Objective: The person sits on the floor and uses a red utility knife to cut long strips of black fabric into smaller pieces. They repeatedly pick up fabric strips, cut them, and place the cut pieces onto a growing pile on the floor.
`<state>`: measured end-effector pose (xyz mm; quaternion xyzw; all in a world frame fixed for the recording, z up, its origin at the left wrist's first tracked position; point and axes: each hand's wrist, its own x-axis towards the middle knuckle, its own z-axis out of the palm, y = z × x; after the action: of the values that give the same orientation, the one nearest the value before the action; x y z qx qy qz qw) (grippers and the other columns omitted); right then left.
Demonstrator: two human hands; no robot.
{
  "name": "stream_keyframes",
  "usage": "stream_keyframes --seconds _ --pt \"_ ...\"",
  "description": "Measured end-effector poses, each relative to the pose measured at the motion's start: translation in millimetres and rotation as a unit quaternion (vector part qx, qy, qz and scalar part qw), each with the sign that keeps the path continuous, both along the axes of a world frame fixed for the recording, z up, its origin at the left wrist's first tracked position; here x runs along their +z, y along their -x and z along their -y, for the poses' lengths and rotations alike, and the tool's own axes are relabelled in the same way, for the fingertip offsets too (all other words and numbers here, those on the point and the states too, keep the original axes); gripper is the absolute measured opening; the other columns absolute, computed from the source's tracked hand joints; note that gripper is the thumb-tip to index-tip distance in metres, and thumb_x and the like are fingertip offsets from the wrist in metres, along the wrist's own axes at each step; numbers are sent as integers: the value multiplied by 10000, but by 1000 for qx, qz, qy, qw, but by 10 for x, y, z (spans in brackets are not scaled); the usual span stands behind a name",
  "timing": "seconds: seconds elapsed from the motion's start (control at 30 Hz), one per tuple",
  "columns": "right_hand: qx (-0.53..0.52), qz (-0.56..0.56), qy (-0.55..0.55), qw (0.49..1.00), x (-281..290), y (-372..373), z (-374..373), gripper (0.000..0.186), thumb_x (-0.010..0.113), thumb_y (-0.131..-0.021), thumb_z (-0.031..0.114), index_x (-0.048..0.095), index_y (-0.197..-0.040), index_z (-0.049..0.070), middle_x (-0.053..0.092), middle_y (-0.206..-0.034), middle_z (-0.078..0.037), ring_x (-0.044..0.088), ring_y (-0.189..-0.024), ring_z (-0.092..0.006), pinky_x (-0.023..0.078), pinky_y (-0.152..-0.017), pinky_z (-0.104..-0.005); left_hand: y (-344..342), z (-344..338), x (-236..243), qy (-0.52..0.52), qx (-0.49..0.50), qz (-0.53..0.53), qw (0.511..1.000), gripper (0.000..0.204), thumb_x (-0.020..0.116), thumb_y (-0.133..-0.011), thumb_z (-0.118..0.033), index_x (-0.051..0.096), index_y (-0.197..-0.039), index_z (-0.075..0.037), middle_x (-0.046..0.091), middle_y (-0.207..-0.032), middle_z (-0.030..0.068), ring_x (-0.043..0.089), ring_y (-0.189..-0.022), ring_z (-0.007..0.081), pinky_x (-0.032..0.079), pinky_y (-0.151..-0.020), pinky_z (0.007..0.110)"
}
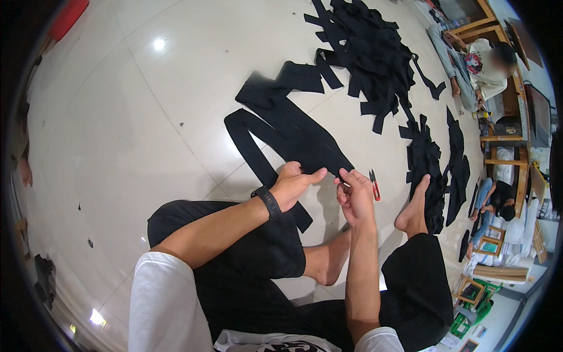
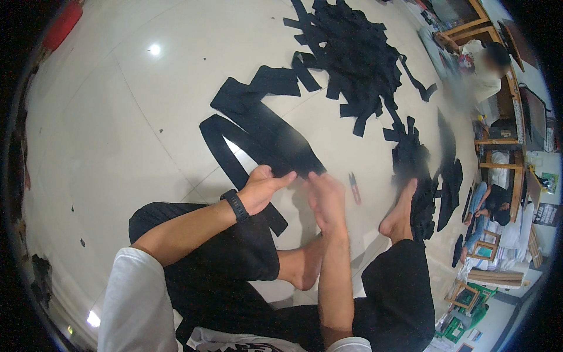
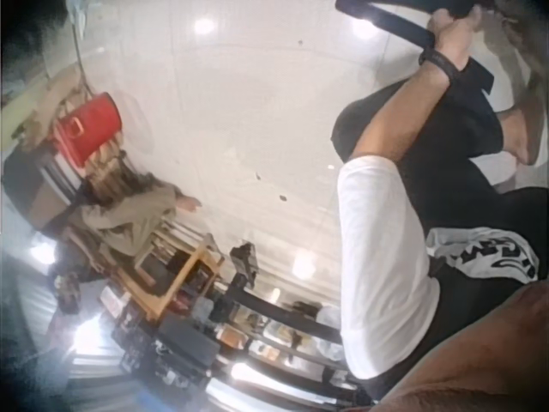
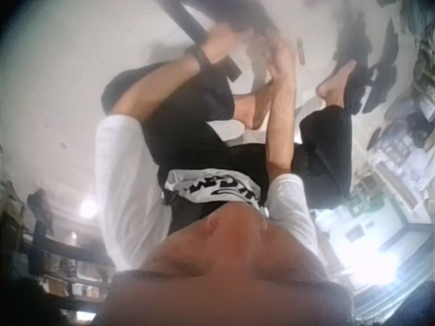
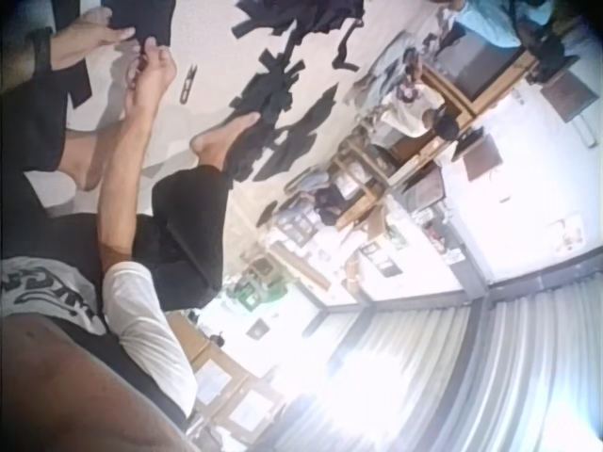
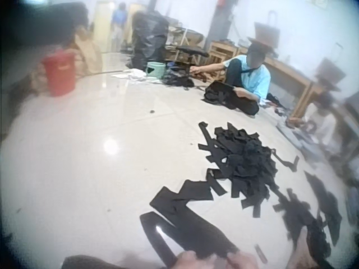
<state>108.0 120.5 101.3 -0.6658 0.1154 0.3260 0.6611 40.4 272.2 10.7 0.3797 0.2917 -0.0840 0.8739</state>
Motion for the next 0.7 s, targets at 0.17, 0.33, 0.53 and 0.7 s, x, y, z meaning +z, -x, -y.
stream_keyframes --seconds 0.17,0.33,0.53,0.7 --pt "-39 31 21 999 -23 36 -108 223 629 -1011 192 527 -832 106 611 -762 -20 381 -486 -49 278 -452 -214 9 -60 256 67 26 44 996 344 806 -889 -126 570 -1015 89 667 -1008 122 614 -900 137 512 -803 290" --pt "-21 85 51 995 -176 -8 -75 231 615 -1034 238 554 -854 107 576 -749 22 350 -501 -30 254 -459 -212 -19 -105 120 30 -34 12 999 220 695 -936 18 562 -1075 126 679 -1127 167 671 -1009 182 532 -899 298" --pt "-63 136 113 982 -266 -115 -26 220 631 -1031 257 592 -901 84 558 -746 35 338 -510 -17 258 -459 -212 -49 -75 77 16 -72 48 996 237 680 -936 32 644 -1155 117 714 -1140 148 677 -1002 169 533 -889 298" --pt "-26 206 201 957 -300 -130 31 231 671 -1005 249 652 -1041 21 607 -798 12 416 -535 -38 339 -489 -217 -38 -91 174 5 -79 61 995 263 695 -928 27 644 -1170 115 714 -1145 154 679 -1008 168 536 -891 295"
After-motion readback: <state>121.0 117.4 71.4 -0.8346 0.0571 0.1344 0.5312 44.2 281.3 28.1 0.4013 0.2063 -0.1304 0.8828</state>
